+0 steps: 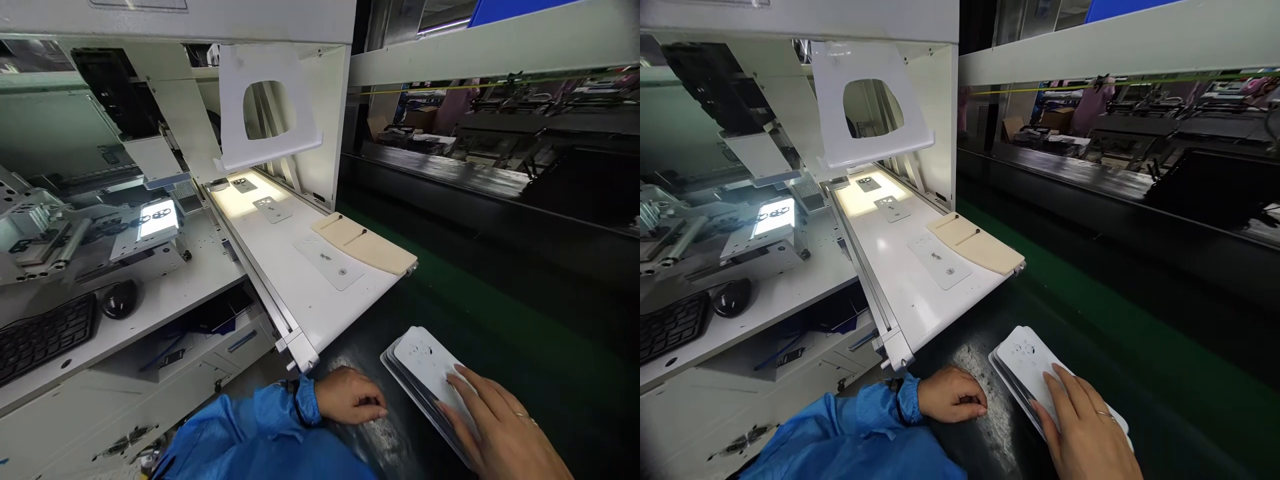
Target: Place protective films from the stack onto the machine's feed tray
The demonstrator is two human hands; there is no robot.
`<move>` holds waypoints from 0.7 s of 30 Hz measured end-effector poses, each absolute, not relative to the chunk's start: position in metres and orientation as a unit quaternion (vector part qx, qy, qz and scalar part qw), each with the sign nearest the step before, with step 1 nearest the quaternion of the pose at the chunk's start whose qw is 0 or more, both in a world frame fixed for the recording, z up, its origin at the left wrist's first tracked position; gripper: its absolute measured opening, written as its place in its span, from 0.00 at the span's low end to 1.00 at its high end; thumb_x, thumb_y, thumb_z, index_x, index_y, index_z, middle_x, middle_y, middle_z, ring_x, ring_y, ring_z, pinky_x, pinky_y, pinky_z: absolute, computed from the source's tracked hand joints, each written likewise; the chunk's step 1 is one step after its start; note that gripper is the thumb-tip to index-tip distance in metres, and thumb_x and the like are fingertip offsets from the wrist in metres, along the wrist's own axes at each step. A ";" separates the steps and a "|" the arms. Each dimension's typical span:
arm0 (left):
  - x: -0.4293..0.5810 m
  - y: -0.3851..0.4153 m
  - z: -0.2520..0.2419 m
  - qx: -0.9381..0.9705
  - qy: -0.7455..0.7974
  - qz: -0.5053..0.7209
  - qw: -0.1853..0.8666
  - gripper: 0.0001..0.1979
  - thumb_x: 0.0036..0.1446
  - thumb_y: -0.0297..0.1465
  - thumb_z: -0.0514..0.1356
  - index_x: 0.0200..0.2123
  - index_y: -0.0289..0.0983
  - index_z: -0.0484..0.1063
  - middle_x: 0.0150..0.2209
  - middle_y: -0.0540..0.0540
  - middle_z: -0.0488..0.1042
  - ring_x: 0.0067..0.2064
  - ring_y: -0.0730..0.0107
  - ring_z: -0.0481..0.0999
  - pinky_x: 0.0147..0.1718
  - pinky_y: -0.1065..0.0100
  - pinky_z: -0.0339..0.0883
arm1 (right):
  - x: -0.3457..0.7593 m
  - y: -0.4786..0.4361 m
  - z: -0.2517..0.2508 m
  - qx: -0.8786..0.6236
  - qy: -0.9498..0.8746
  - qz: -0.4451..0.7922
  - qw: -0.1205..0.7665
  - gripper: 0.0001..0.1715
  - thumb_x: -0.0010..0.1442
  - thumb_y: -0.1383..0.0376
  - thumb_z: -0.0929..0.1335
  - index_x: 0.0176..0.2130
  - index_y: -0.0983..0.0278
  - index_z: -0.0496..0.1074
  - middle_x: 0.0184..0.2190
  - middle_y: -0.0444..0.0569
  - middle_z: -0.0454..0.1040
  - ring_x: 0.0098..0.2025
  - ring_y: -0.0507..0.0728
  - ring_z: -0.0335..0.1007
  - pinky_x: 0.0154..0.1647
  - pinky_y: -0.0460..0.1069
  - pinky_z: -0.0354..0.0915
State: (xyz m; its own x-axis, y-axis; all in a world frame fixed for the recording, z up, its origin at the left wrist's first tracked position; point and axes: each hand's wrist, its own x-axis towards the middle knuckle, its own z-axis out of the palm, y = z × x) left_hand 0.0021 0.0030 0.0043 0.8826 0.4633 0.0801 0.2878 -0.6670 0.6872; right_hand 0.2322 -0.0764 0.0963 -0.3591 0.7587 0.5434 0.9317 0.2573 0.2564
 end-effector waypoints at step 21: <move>0.003 0.002 0.005 0.906 0.214 0.124 0.343 0.08 0.64 0.34 0.62 0.40 0.36 0.77 0.34 0.47 0.81 0.37 0.71 0.81 0.38 0.75 0.69 | 0.254 -0.094 0.057 -0.565 -0.785 -0.198 0.160 0.28 0.69 0.62 0.54 0.49 0.71 0.76 0.47 0.61 0.79 0.45 0.67 0.78 0.38 0.61 0.77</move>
